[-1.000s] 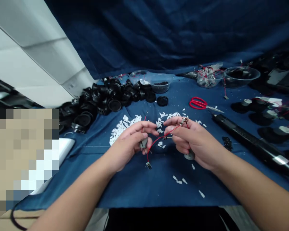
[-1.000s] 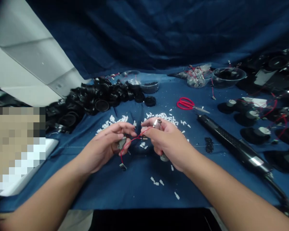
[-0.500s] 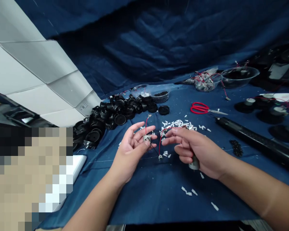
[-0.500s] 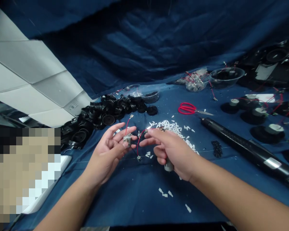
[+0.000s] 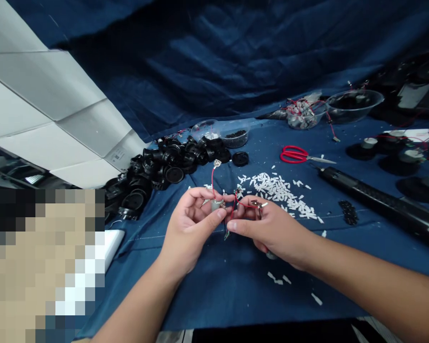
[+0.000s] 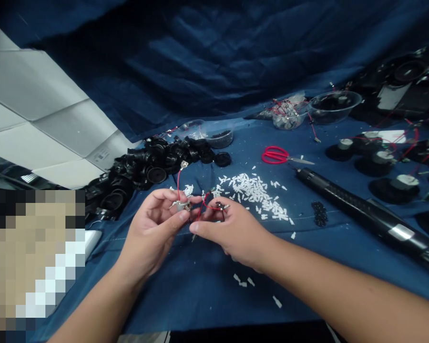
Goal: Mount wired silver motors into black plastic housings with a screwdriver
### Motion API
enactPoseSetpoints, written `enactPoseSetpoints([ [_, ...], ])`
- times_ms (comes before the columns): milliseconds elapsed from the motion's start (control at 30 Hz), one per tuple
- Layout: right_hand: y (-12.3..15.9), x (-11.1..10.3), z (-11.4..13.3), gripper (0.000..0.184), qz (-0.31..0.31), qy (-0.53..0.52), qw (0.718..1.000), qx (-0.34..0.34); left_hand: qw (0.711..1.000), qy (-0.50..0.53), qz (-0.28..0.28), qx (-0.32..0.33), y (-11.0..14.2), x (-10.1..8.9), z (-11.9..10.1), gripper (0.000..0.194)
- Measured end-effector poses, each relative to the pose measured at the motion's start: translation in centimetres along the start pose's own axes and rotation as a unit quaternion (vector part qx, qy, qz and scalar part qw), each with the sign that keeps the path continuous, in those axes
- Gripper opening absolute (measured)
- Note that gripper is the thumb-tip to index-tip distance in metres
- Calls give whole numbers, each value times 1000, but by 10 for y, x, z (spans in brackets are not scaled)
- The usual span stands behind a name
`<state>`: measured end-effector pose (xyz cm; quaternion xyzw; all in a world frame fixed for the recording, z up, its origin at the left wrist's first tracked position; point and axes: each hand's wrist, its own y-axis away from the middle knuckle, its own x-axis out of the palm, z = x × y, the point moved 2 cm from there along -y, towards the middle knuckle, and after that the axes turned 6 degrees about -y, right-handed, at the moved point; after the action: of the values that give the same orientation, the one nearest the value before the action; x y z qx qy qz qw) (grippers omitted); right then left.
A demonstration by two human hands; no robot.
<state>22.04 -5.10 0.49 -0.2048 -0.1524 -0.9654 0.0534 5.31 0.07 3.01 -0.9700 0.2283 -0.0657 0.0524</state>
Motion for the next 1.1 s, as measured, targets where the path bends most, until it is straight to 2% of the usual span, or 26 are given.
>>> enactPoseSetpoints([
  [267, -1, 10, 0, 43, 33, -35, 999, -12, 997, -48, 4, 61, 1, -2, 2, 22],
  [367, 3, 6, 7, 39, 37, -25, 999, -1, 996, -46, -30, 69, -1, -7, -1, 20],
  [533, 9, -9, 19, 35, -22, -5, 998, -58, 984, -89, -122, 95, -4, -18, -5, 14],
  [700, 11, -17, 23, 31, -62, -19, 993, -96, 966, -179, -147, 117, -2, -20, -6, 27],
  [867, 7, -15, 19, 33, -64, 47, 994, -70, 935, -288, -112, 174, 5, -14, -3, 37],
  [1000, 4, -13, 18, 39, -62, 132, 985, -92, 911, -337, -77, 226, 9, -13, 2, 44],
  [1100, 4, -13, 19, 38, -63, 132, 984, -102, 900, -356, -28, 251, 10, -11, 1, 47],
])
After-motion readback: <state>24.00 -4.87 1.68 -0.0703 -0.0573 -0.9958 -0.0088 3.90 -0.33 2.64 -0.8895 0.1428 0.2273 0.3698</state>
